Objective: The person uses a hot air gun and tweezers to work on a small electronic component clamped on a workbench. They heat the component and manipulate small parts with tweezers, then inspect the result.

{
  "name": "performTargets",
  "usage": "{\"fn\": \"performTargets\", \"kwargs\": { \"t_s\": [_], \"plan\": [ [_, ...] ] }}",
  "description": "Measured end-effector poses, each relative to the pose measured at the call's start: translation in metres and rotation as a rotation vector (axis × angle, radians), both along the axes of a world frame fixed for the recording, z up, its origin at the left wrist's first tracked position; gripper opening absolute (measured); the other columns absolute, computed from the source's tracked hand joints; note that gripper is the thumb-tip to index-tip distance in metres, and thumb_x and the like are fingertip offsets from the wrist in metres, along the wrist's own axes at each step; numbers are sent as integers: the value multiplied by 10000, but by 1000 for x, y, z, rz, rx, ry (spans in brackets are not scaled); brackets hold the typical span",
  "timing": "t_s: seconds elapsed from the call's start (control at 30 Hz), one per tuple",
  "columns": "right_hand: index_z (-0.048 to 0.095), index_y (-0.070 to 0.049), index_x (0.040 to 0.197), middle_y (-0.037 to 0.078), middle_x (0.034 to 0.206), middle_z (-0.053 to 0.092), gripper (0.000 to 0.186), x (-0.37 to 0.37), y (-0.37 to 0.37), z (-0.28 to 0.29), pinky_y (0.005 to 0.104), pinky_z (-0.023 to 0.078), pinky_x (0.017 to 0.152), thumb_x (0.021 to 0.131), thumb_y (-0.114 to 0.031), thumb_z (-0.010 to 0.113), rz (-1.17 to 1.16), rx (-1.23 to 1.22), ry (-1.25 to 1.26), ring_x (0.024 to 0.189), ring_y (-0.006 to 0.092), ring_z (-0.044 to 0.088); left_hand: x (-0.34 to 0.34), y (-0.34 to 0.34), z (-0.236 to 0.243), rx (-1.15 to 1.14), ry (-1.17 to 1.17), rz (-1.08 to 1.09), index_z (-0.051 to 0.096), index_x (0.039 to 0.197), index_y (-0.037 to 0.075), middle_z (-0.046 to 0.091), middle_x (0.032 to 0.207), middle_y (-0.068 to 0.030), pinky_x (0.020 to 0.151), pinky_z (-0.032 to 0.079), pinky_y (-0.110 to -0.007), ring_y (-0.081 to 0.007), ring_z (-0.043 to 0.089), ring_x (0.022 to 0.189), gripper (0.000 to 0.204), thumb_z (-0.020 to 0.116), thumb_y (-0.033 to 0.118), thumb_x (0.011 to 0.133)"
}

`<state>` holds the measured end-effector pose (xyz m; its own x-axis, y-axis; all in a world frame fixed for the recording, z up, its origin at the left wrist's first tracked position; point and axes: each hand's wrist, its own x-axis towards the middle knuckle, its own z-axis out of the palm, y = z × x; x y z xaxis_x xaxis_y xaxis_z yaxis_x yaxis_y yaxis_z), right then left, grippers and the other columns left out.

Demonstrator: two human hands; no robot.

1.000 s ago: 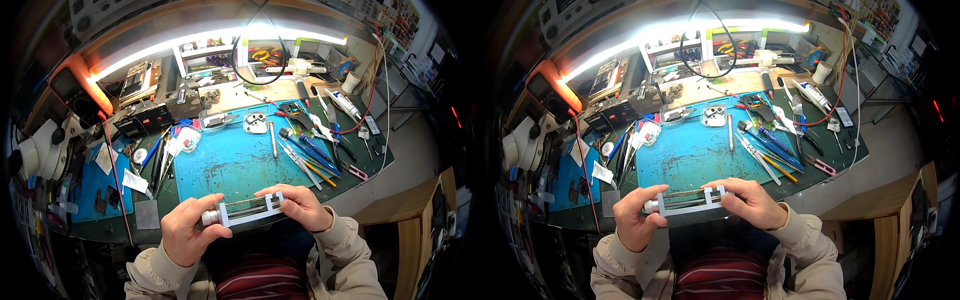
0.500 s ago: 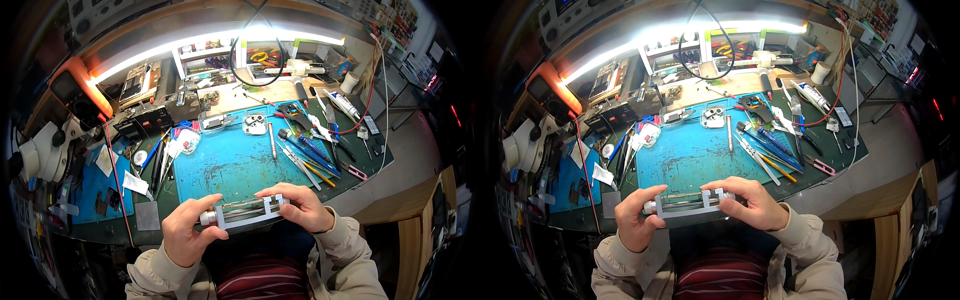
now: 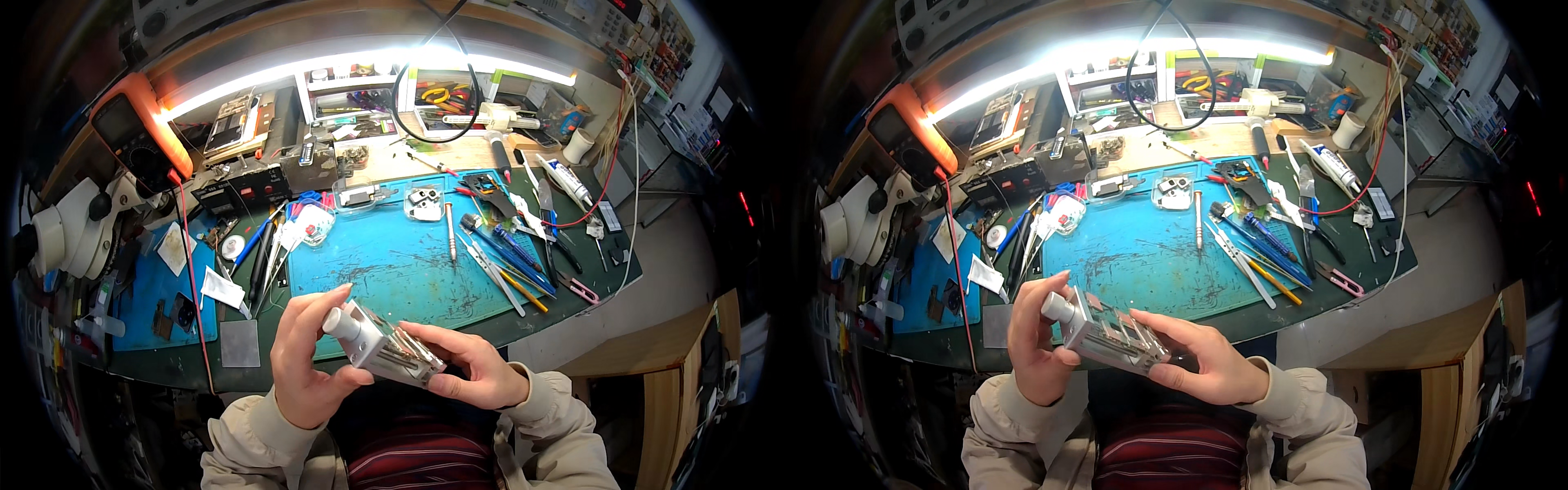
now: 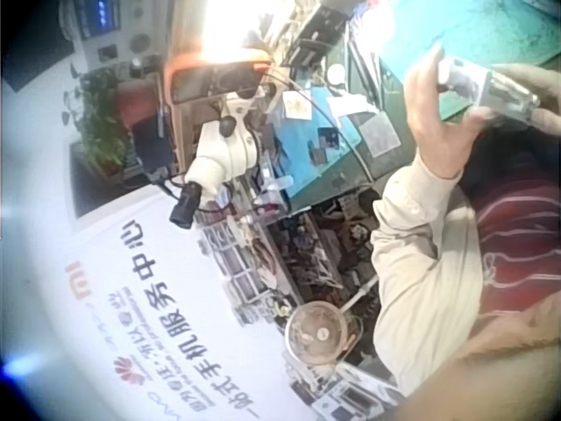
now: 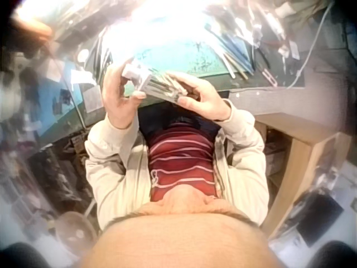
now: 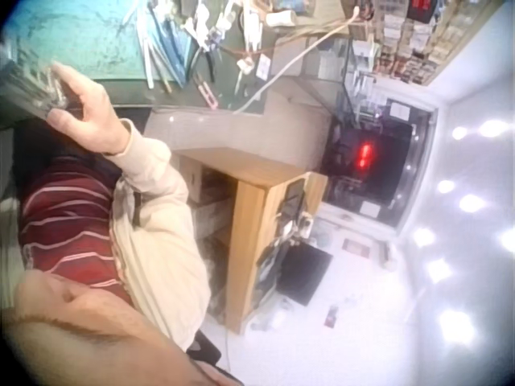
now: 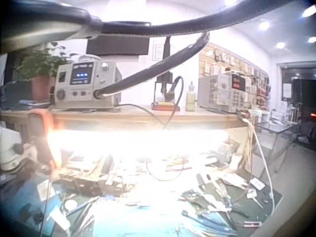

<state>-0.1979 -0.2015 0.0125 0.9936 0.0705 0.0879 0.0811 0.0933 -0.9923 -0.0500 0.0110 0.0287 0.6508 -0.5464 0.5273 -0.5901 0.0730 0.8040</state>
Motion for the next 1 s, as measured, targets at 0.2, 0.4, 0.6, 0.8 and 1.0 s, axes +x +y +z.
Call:
{"fn": "performTargets", "kwargs": {
  "t_s": [0.2, 0.4, 0.6, 0.8, 1.0],
  "plan": [
    [405, 23, 1605, 157, 1451, 585, 631, 6, -7, -7, 321, 503, 1018, 1085, -265, 616, -13, 35, -53, 1205, 183, 609, -5, 1, 9, 86, -110, 45, 688, 1314, -13, 658, 1153, -144, 847, 565, -373, -255, 680, 999, 702, 934, 351, 767],
    [484, 19, 1541, 130, 1376, 621, 571, 11, -12, -7, 316, 487, 1003, 1122, -366, 535, -34, 47, -170, 1183, 171, 604, -7, 9, 3, 103, -277, 122, 717, 1232, -26, 701, 1056, -154, 776, 572, -342, -246, 709, 892, 469, 835, 37, 783],
    [565, 17, 1467, 162, 1197, 665, 550, 12, -16, 1, 350, 489, 942, 1109, -400, 527, -102, -162, -321, 1063, 277, 641, -12, 13, -7, 81, -315, 168, 718, 1168, -18, 726, 1026, -162, 731, 562, -334, -239, 706, 848, 416, 875, 45, 788],
    [565, 26, 1464, 166, 1146, 668, 564, 14, -17, 5, 360, 492, 903, 1105, -408, 539, -101, -163, -317, 1008, 271, 637, -11, 12, -8, 56, -323, 182, 720, 1162, -22, 726, 1027, -161, 726, 559, -318, -225, 707, 847, 415, 881, 48, 787],
    [567, 33, 1458, 159, 1120, 664, 574, 14, -17, 5, 359, 491, 886, 1102, -417, 549, -93, -158, -298, 992, 268, 633, -9, 12, -11, 62, -319, 192, 722, 1156, -23, 729, 1021, -158, 723, 556, -315, -218, 706, 842, 409, 884, 68, 791]
  ]
}}
